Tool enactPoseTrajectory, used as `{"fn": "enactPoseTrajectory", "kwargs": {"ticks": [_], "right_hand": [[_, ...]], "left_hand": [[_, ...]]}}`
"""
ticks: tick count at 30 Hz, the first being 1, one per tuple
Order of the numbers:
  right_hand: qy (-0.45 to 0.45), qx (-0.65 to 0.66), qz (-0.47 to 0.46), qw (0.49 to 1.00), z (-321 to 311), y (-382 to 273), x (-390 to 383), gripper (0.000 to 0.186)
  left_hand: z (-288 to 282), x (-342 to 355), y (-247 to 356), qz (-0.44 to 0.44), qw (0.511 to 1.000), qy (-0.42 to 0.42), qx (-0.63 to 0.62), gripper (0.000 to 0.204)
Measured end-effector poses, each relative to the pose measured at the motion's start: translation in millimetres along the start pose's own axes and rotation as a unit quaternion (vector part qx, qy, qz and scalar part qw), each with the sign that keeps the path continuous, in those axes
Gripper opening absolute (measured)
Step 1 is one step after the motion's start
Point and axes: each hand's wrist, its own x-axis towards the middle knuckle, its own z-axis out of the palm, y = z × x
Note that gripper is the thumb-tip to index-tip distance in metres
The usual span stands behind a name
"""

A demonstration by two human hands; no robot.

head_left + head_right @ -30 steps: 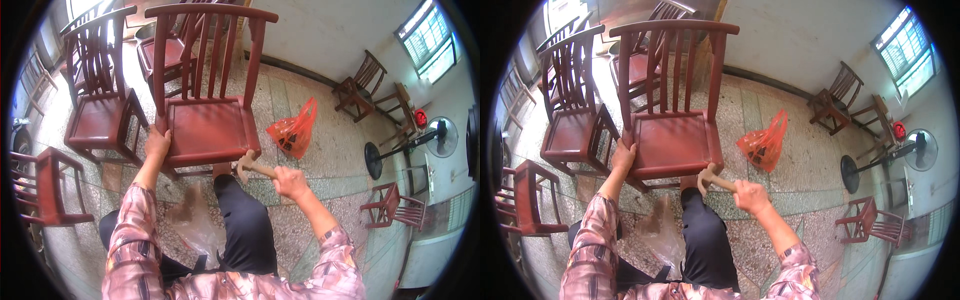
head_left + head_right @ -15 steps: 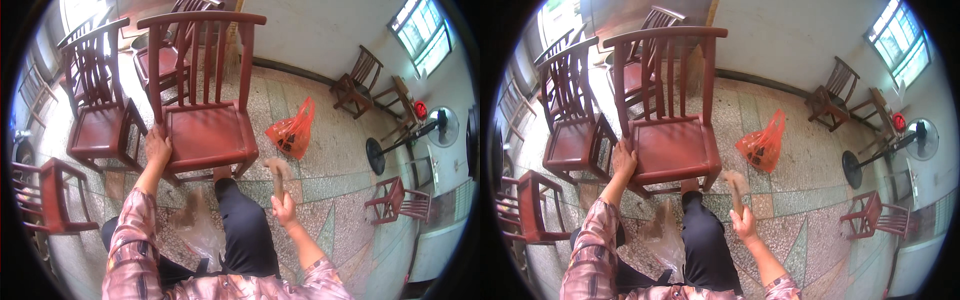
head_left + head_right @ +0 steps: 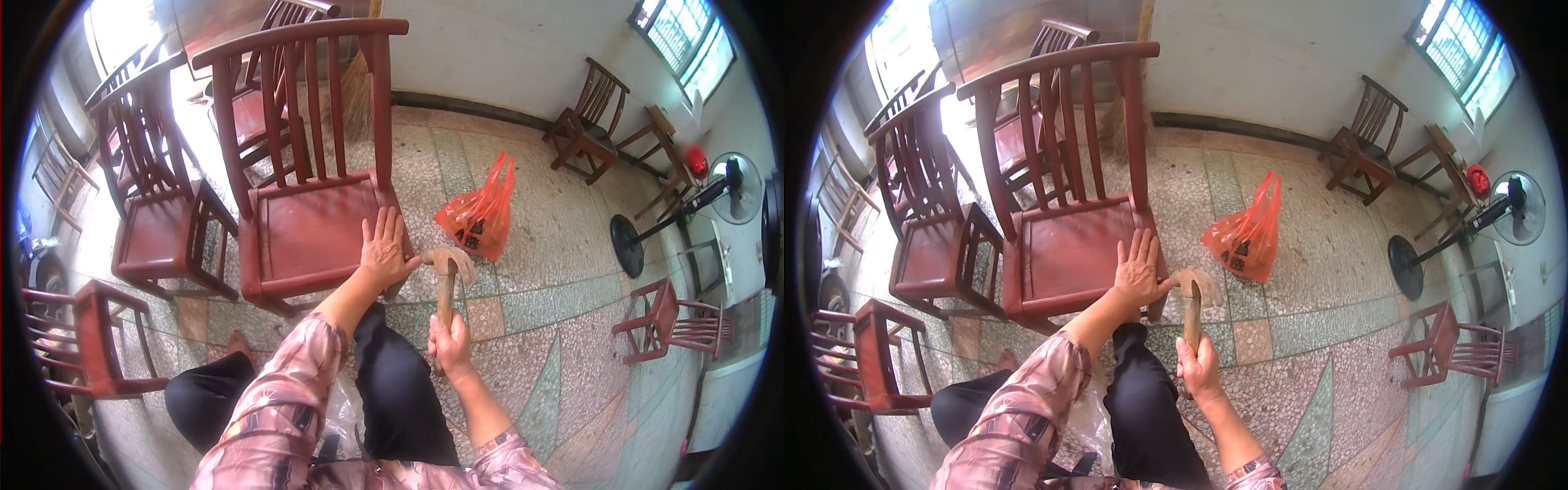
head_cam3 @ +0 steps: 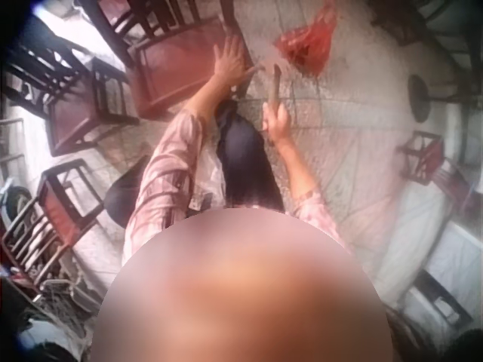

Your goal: Repairing a wooden chair by hammering nails into the joints.

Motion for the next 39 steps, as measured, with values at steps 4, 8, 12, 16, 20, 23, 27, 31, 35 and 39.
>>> {"fn": "enactPoseTrajectory", "kwargs": {"ticks": [4, 8, 12, 16, 20, 23, 27, 31, 35, 39], "right_hand": [[-0.006, -0.061, -0.024, 0.998, -2, 1, 9, 0.03], [-0.009, -0.151, -0.03, 0.988, -4, 7, 18, 0.03], [-0.008, -0.237, -0.061, 0.97, -2, 15, 22, 0.031], [-0.023, -0.304, -0.115, 0.946, 0, 10, 25, 0.032], [-0.004, -0.282, -0.117, 0.952, -1, 9, 15, 0.031], [-0.008, -0.202, -0.176, 0.963, -7, 0, 8, 0.02], [-0.012, -0.217, -0.243, 0.945, -7, 8, 18, 0.02], [0.013, -0.364, -0.226, 0.904, -9, -2, 21, 0.027], [0.013, -0.196, -0.132, 0.972, -2, -15, 15, 0.032], [0.0, -0.334, -0.191, 0.923, -2, 3, 17, 0.03]], "left_hand": [[12, 9, 8, -0.021, 0.999, 0.028, -0.038, 0.066], [11, 12, 10, -0.027, 0.999, 0.004, -0.028, 0.065], [10, 15, 5, -0.027, 0.999, -0.035, -0.026, 0.082], [-6, 15, -5, 0.0, 0.997, -0.076, -0.035, 0.092], [-1, 11, -10, -0.004, 0.997, -0.068, -0.028, 0.094], [-2, 11, -4, -0.016, 0.997, -0.053, -0.049, 0.095], [4, 12, -12, -0.018, 0.998, -0.015, -0.064, 0.096], [-2, 16, -3, -0.009, 0.997, -0.033, -0.065, 0.098], [-5, 12, -13, -0.029, 0.996, -0.03, -0.079, 0.099], [-5, 12, -12, -0.032, 0.993, -0.035, -0.107, 0.096]]}}
